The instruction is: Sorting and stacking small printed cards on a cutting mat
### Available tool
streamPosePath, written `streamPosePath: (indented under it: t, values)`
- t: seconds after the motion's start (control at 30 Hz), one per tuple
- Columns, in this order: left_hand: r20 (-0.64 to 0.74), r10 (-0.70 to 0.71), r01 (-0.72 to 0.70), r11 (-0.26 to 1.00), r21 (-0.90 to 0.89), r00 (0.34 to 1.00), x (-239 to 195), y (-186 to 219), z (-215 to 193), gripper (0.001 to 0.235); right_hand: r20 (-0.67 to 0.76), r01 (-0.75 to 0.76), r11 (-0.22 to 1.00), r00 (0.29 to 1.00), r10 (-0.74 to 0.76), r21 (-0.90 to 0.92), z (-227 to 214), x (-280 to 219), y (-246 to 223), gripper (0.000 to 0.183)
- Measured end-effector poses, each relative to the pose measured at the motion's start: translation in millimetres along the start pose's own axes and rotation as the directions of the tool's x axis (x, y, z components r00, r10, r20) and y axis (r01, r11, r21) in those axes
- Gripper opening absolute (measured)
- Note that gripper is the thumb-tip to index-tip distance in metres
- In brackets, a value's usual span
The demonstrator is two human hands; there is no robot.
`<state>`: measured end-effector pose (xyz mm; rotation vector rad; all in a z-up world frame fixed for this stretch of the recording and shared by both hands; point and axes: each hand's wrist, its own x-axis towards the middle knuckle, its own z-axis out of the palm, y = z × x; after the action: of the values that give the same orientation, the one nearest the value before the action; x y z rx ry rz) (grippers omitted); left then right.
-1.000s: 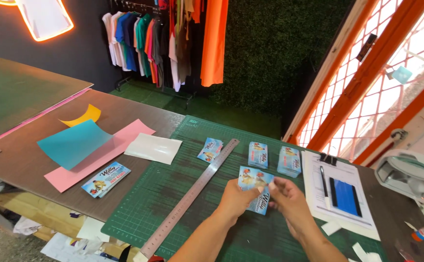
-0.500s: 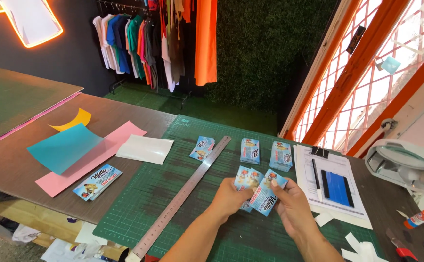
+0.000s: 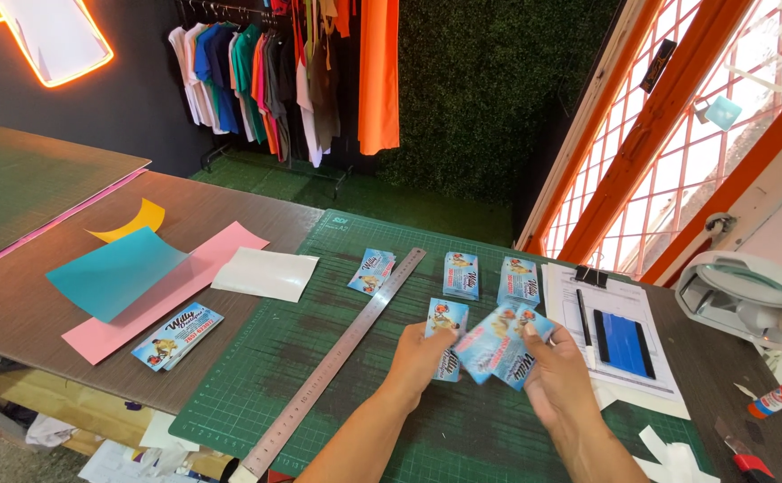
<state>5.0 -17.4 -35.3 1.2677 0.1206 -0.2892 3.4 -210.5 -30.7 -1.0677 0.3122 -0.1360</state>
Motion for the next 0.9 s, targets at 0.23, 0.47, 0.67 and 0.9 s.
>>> streamPosePath:
  t: [0.23, 0.47, 0.67, 0.9]
  values:
    - [0.108, 0.167, -0.185, 0.964, 0.191, 0.98, 6.4, -12.2, -2.4, 0.014, -0.121, -0.131, 0.985, 0.986, 0.116, -0.117, 31.0, -36.2, -32.0, 0.024]
    - [0.157, 0.21, -0.237, 0.954, 0.181, 0.965, 0.5, -10.7, 0.9, 0.008, 0.05, 0.001, 0.988, 0.999, 0.006, -0.153, 11.1, -18.6, 1.8, 0.027]
    - [0.039, 0.006, -0.007, 1.0, 0.026, 0.999, -18.3, 19.5, 6.3, 0.022, -0.084, -0.025, 0.996, 0.996, 0.018, -0.086, 1.6, -5.0, -17.0, 0.022]
    - [0.142, 0.205, -0.233, 0.946, 0.227, 0.968, 14.1, -23.8, -4.5, 0.022, 0.041, -0.028, 0.997, 0.999, 0.031, -0.074, 22.2, -29.3, -14.0, 0.015]
